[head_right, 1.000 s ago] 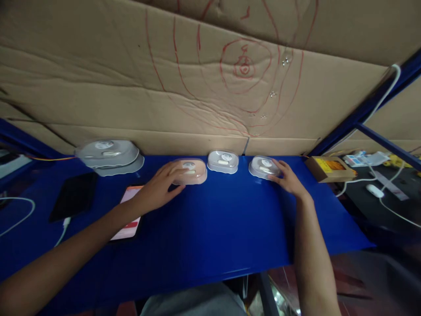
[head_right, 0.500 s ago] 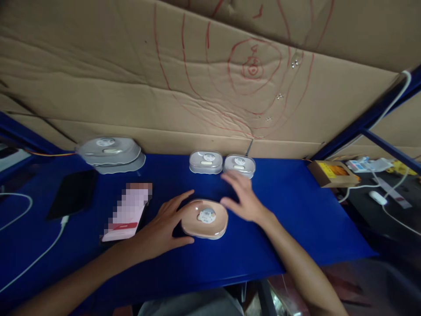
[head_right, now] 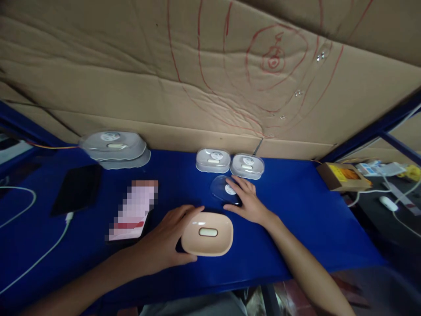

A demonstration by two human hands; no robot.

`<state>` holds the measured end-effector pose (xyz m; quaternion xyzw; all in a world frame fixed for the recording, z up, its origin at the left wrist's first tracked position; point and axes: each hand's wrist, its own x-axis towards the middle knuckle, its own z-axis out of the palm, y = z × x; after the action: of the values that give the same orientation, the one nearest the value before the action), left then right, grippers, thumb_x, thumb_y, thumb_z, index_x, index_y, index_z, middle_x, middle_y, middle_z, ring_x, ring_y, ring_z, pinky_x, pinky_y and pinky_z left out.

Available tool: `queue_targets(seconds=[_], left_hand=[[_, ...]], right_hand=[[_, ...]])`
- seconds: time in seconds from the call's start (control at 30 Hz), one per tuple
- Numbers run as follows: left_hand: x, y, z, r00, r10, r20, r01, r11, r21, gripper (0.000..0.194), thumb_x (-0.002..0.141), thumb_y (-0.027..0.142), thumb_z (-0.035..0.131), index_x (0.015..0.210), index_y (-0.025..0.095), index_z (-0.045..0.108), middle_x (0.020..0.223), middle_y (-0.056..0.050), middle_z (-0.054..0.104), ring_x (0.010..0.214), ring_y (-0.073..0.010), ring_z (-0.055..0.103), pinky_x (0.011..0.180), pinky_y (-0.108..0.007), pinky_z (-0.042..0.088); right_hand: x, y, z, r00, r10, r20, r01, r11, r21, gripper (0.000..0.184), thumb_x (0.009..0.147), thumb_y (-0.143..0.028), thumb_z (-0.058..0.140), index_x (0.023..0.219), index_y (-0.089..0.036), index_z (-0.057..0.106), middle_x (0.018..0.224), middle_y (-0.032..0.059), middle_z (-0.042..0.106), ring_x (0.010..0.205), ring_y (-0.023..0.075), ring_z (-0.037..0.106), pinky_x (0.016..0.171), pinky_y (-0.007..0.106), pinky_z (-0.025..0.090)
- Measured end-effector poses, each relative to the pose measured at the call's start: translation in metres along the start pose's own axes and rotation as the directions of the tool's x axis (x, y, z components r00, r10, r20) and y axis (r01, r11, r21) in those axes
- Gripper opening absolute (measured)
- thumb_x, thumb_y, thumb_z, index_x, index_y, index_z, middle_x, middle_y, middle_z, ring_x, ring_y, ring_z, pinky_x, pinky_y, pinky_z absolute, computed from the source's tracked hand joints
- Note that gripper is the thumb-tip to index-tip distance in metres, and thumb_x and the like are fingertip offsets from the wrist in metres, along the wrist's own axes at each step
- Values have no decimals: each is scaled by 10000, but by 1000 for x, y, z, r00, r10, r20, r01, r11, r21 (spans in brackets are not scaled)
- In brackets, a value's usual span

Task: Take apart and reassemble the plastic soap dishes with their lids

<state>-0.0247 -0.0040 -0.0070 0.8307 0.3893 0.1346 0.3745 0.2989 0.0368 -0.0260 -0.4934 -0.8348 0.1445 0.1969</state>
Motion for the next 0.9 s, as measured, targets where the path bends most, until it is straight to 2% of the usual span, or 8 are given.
queue_targets(seconds=[0.13,0.23,0.3,0.47,0.57,0.73,0.8,0.9], left_hand=[[2,0,-1,997,-53,-61,51,998,-38,1034,672,278,934,1584,291,448,1562,-140,483,1456,-425,466,1203,-591,426],[7,-4,-4,985,-60,-163,41,993,-113,970,795,361,871,1627,278,380,1599,-147,451,1487,-393,456,1233,-560,403],[9,-8,-5,976,-45,-212,9,986,-168,951,869,427,820,1660,288,310,1613,-150,435,1496,-364,463,1240,-535,403],[13,-14,1,973,-16,-230,-14,992,-128,1144,819,505,874,1705,323,174,1683,-171,382,1540,-409,402,1244,-599,368],[13,-13,5,981,-28,-191,24,999,-25,1341,703,390,968,1717,310,94,1692,-199,386,1535,-456,386,1238,-670,313],[11,-5,-5,974,-121,-189,93,984,-152,1124,743,231,875,1679,321,258,1478,-133,580,1374,-395,548,1196,-649,356],[11,-1,-16,955,-222,-196,131,910,-393,965,785,255,823,1631,335,364,1394,-95,601,1252,-343,625,1102,-563,476],[14,3,-34,928,-373,-4,221,556,-801,828,795,371,845,1538,287,490,1323,-90,650,1088,-285,697,905,-408,569]], right_hand=[[-3,-19,-2,995,-92,-43,91,996,-19,514,1125,-480,413,1617,-331,405,1701,150,367,1590,365,318,1228,642,295],[-6,-46,-5,954,-295,55,291,954,75,525,1065,-616,503,1500,-326,547,1571,120,528,1493,333,452,1214,558,348],[-8,-59,-4,933,-337,126,326,940,98,604,1005,-654,604,1479,-282,558,1537,137,550,1476,335,466,1207,539,361],[-7,-63,3,942,-320,96,304,940,152,470,1057,-480,611,1442,-216,558,1412,157,595,1420,312,519,1161,509,419],[-7,-55,0,954,-300,29,287,933,217,437,1027,-495,648,1358,-213,604,1319,150,620,1347,317,572,1127,503,462],[-10,-37,-14,998,4,-57,24,871,490,479,1040,-634,526,1253,-240,696,1294,138,680,1262,328,646,1067,480,545],[-9,-28,-20,987,143,-69,-71,784,616,640,1082,-680,271,1424,-264,617,1346,137,700,1267,332,673,1032,500,583],[-4,-17,-27,974,226,-31,-127,652,748,767,1070,-648,5,1669,-276,307,1507,136,637,1316,337,674,1004,561,613]])
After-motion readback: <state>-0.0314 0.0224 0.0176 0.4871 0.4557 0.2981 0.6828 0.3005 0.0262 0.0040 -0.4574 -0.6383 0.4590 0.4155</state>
